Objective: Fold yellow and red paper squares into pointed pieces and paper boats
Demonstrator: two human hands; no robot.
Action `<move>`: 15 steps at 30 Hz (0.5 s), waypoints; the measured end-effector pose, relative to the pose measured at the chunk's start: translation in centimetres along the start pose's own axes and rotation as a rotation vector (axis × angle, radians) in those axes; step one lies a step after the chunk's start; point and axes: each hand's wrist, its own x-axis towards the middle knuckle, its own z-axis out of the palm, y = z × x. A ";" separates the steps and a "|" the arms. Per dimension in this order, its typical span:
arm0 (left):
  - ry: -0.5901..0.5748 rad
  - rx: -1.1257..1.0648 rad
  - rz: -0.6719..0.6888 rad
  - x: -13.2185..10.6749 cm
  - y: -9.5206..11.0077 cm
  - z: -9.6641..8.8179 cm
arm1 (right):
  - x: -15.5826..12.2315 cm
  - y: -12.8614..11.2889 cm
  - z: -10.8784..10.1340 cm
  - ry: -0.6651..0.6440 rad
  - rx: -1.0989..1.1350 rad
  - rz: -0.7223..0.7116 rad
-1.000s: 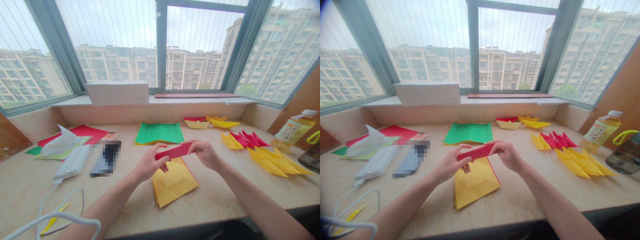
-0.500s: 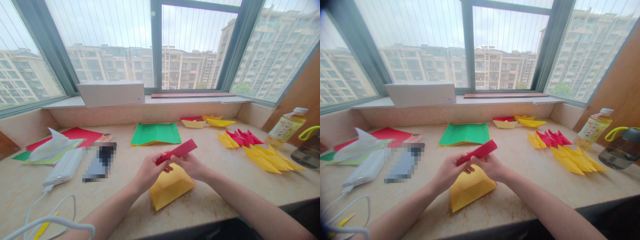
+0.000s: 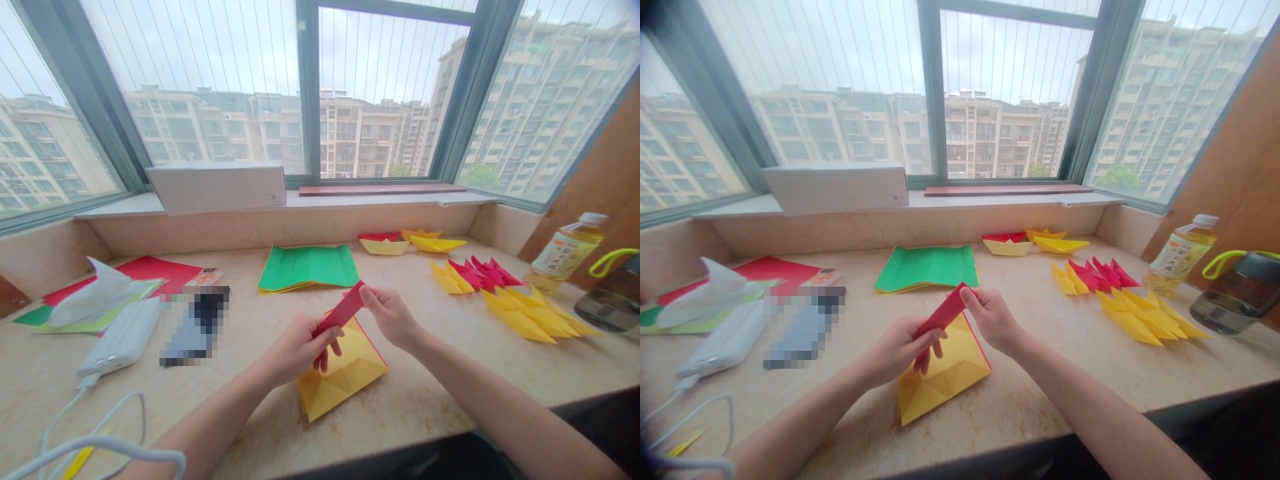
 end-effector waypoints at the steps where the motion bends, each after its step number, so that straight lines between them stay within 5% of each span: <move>1: -0.002 0.000 -0.004 0.0 -0.1 0.0 | -0.1 -0.1 0.0 0.022 -0.022 -0.017; 9: -0.073 -0.017 0.018 0.1 -0.4 -0.4 | -0.4 -0.6 0.3 0.106 -0.072 -0.039; 15: 0.232 0.375 0.324 -0.2 -0.1 0.0 | -0.1 -0.7 1.0 0.160 -0.054 0.006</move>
